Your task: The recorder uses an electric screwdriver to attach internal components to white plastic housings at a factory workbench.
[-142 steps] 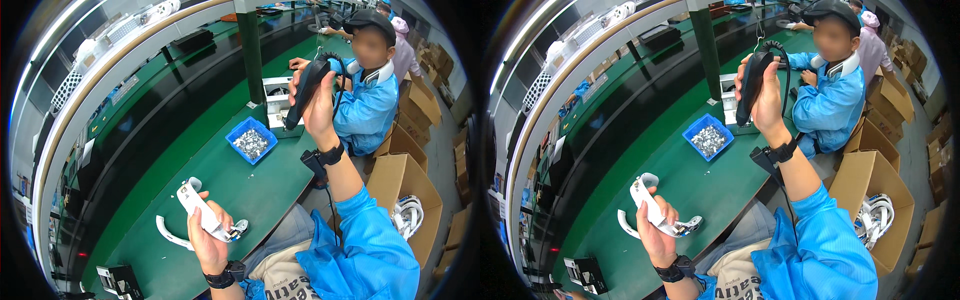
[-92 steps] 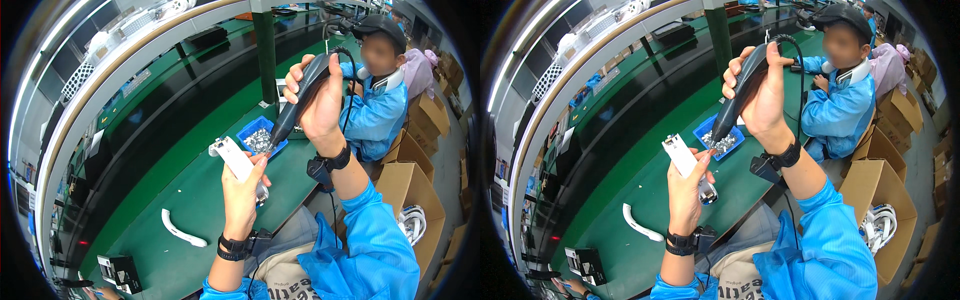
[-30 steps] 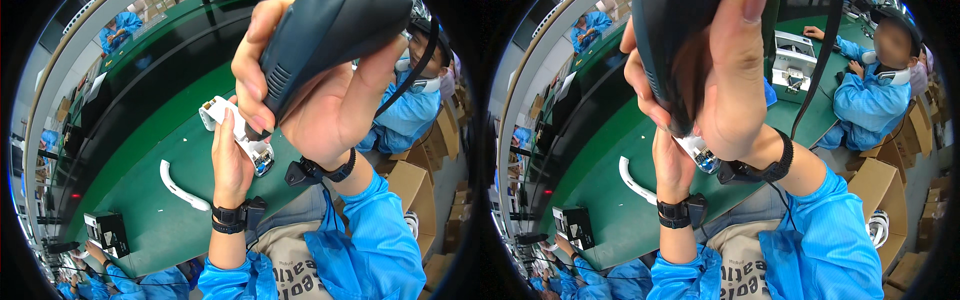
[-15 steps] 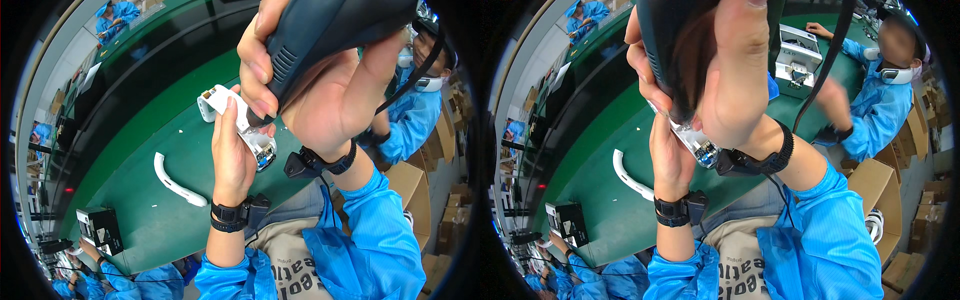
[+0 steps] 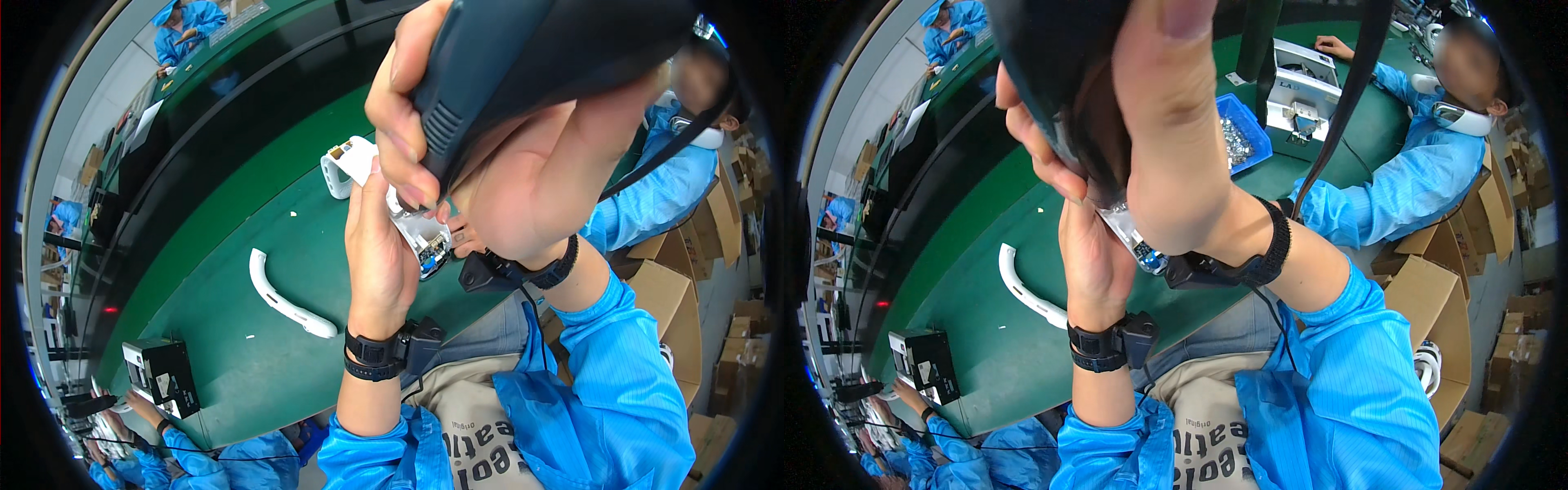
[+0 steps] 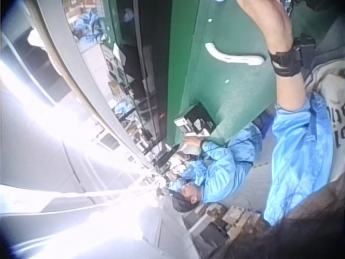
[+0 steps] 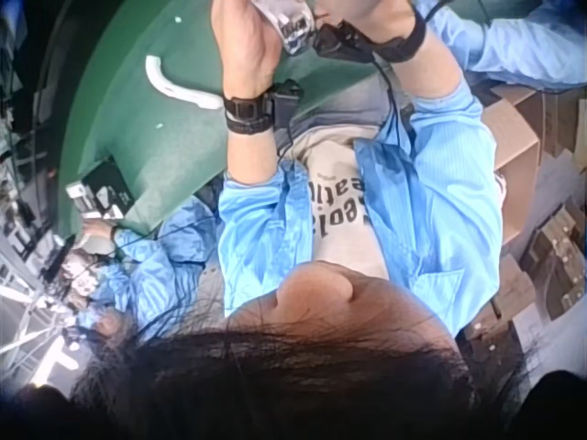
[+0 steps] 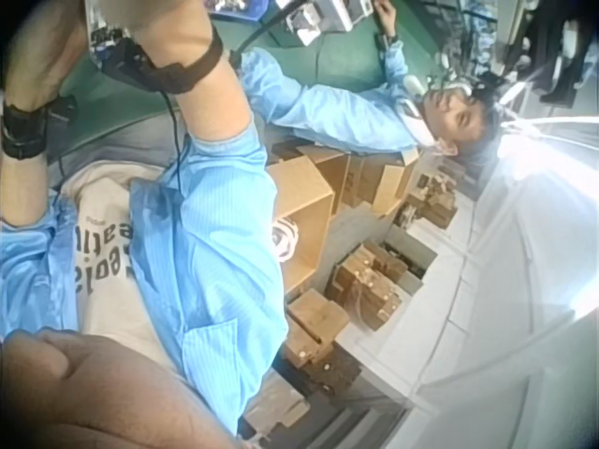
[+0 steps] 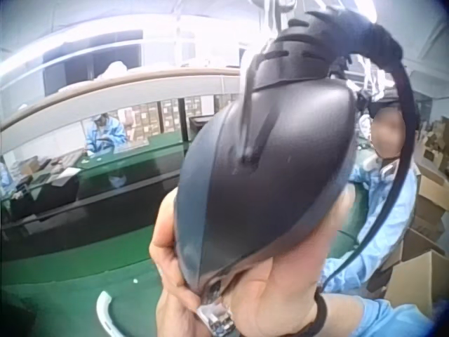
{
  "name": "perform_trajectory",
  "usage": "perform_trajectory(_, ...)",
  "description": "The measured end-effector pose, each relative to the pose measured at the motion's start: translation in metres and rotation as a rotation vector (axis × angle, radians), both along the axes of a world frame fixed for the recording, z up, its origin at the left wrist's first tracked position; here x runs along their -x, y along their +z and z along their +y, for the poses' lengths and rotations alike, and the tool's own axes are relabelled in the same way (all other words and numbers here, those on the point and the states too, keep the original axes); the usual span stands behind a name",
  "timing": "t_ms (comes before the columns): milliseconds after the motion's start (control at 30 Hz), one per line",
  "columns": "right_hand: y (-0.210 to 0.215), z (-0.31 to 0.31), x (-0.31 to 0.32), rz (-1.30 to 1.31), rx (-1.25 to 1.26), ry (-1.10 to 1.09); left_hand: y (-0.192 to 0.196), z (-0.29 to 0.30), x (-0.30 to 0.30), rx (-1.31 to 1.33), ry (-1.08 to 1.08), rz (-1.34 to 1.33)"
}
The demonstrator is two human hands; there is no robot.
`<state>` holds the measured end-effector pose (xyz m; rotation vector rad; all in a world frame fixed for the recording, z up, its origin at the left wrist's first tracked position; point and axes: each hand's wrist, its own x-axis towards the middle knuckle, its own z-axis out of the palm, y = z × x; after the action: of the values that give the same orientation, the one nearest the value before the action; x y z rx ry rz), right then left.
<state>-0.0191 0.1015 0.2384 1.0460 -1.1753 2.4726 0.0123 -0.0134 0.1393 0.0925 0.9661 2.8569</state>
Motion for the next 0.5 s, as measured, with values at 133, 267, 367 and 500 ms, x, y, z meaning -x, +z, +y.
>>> perform_trajectory(133, 0.002, -0.003, -0.002, -0.001, -0.001, -0.011, -0.002, 0.0, -0.002, 0.03, 0.041, 0.017)
perform_trajectory(267, 0.004, -0.009, 0.0, -0.003, 0.0, -0.015, 0.0, -0.003, -0.003, 0.04, 0.059, 0.029)
perform_trajectory(367, 0.004, -0.012, -0.004, -0.005, -0.001, -0.022, 0.002, 0.0, -0.002, 0.024, 0.057, 0.009)
perform_trajectory(500, 0.006, -0.016, -0.005, -0.005, 0.0, -0.033, 0.0, -0.001, -0.004, 0.031, 0.089, 0.003)
